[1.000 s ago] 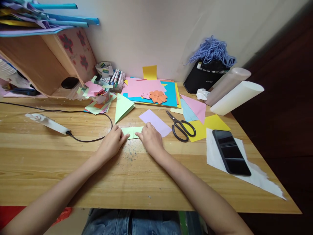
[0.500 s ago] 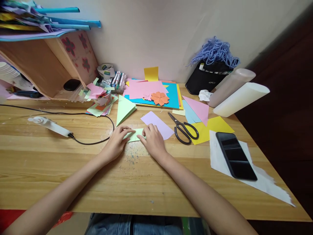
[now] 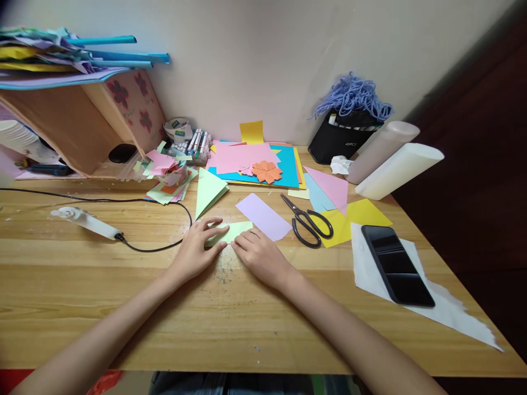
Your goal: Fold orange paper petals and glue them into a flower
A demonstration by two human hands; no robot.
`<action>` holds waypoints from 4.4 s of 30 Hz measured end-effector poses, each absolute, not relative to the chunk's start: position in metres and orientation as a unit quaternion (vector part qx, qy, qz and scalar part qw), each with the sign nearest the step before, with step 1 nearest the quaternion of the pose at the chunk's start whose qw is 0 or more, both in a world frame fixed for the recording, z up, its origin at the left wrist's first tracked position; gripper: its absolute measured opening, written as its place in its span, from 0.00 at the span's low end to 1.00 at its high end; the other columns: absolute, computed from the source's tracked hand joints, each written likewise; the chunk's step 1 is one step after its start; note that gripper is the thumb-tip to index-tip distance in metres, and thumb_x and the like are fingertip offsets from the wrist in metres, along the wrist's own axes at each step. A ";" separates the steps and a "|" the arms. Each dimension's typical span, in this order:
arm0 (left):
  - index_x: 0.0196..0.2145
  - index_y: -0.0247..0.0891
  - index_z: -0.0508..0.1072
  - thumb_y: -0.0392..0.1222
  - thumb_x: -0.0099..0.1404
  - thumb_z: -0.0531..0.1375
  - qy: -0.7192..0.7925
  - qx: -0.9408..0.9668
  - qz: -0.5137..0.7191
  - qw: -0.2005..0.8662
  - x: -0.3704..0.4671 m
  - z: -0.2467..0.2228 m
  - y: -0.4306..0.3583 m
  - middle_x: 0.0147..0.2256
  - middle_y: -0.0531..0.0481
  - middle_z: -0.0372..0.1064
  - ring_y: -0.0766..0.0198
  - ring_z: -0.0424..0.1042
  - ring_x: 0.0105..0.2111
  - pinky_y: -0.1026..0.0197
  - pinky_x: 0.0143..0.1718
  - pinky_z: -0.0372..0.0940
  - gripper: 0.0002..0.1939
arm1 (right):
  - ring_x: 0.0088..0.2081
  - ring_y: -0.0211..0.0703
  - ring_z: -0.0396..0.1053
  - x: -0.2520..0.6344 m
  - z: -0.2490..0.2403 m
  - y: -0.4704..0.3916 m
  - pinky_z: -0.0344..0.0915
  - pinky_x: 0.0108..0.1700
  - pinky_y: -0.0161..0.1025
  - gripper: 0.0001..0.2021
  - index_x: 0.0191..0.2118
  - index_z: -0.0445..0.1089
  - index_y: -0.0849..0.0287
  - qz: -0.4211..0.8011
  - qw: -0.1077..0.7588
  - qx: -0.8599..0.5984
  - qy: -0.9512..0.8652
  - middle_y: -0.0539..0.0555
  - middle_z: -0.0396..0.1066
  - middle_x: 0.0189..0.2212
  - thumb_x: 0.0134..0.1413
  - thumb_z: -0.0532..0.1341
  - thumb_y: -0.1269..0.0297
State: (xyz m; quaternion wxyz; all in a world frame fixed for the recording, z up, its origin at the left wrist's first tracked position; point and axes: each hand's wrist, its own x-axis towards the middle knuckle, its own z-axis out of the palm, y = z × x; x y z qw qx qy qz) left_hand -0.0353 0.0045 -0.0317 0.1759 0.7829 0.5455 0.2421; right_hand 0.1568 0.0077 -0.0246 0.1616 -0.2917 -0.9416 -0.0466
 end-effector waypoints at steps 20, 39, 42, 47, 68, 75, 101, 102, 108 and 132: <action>0.47 0.44 0.67 0.19 0.48 0.45 0.470 0.782 0.235 0.335 -0.052 -0.035 0.012 0.51 0.47 0.56 0.59 0.53 0.55 0.48 0.57 0.48 0.33 | 0.34 0.43 0.70 0.183 -0.031 0.016 0.65 0.36 0.40 0.10 0.32 0.71 0.60 0.089 0.246 -0.371 -0.891 0.54 0.74 0.31 0.52 0.53 0.76; 0.44 0.37 0.67 0.39 0.63 0.52 0.396 0.888 0.225 0.056 -0.043 -0.037 0.010 0.43 0.46 0.69 0.60 0.67 0.42 0.55 0.47 0.60 0.12 | 0.35 0.43 0.66 0.173 -0.038 0.022 0.65 0.36 0.40 0.06 0.33 0.65 0.59 0.111 0.283 -0.356 -0.884 0.56 0.70 0.31 0.53 0.53 0.73; 0.40 0.37 0.69 0.36 0.65 0.50 0.380 0.894 0.237 0.020 -0.042 -0.033 0.009 0.36 0.49 0.71 0.64 0.68 0.37 0.54 0.49 0.57 0.10 | 0.31 0.40 0.64 0.172 -0.034 0.018 0.63 0.33 0.37 0.04 0.32 0.63 0.58 0.202 0.323 -0.385 -0.841 0.53 0.66 0.29 0.51 0.54 0.74; 0.31 0.35 0.70 0.37 0.65 0.48 0.416 0.865 0.265 0.091 -0.042 -0.016 -0.003 0.25 0.50 0.69 0.66 0.66 0.28 0.59 0.41 0.60 0.12 | 0.29 0.38 0.63 0.174 -0.030 0.009 0.61 0.33 0.36 0.01 0.33 0.63 0.57 0.339 0.371 -0.413 -0.760 0.51 0.64 0.28 0.53 0.56 0.68; 0.36 0.38 0.76 0.45 0.58 0.56 0.475 0.656 0.264 0.524 -0.037 -0.010 -0.009 0.36 0.50 0.74 0.61 0.70 0.36 0.64 0.38 0.62 0.13 | 0.37 0.42 0.68 0.168 -0.030 0.004 0.63 0.39 0.38 0.06 0.37 0.68 0.57 0.377 0.346 -0.408 -0.756 0.53 0.71 0.34 0.52 0.57 0.68; 0.30 0.36 0.76 0.47 0.57 0.57 0.488 0.643 0.259 0.530 -0.034 -0.007 -0.009 0.32 0.49 0.75 0.61 0.70 0.33 0.63 0.35 0.62 0.12 | 0.29 0.38 0.65 0.164 -0.032 0.002 0.61 0.30 0.34 0.07 0.30 0.67 0.59 0.390 0.321 -0.426 -0.751 0.51 0.69 0.26 0.53 0.56 0.63; 0.24 0.34 0.73 0.49 0.52 0.59 0.535 0.642 0.271 0.478 -0.022 -0.022 -0.014 0.23 0.53 0.68 0.67 0.63 0.25 0.67 0.25 0.56 0.14 | 0.27 0.37 0.64 0.147 -0.034 -0.009 0.61 0.29 0.33 0.09 0.27 0.66 0.59 0.442 0.343 -0.454 -0.693 0.50 0.66 0.24 0.54 0.56 0.60; 0.24 0.34 0.73 0.48 0.51 0.59 0.536 0.642 0.272 0.476 -0.022 -0.022 -0.013 0.23 0.53 0.68 0.67 0.63 0.24 0.67 0.24 0.55 0.13 | 0.28 0.37 0.64 0.147 -0.035 -0.009 0.61 0.29 0.34 0.09 0.27 0.66 0.59 0.443 0.344 -0.458 -0.690 0.50 0.66 0.24 0.53 0.57 0.60; 0.24 0.34 0.73 0.45 0.51 0.59 0.539 0.651 0.272 0.460 -0.021 -0.022 -0.012 0.23 0.53 0.68 0.68 0.62 0.24 0.67 0.25 0.55 0.11 | 0.27 0.36 0.63 0.148 -0.035 -0.008 0.59 0.29 0.33 0.10 0.27 0.66 0.59 0.440 0.350 -0.467 -0.683 0.50 0.66 0.24 0.54 0.56 0.59; 0.24 0.33 0.74 0.50 0.55 0.57 0.513 0.595 0.298 0.543 -0.027 -0.016 -0.007 0.23 0.53 0.67 0.66 0.62 0.26 0.66 0.28 0.54 0.16 | 0.30 0.38 0.61 0.153 -0.026 -0.004 0.58 0.33 0.33 0.11 0.30 0.63 0.58 0.463 0.323 -0.486 -0.667 0.49 0.63 0.27 0.49 0.59 0.55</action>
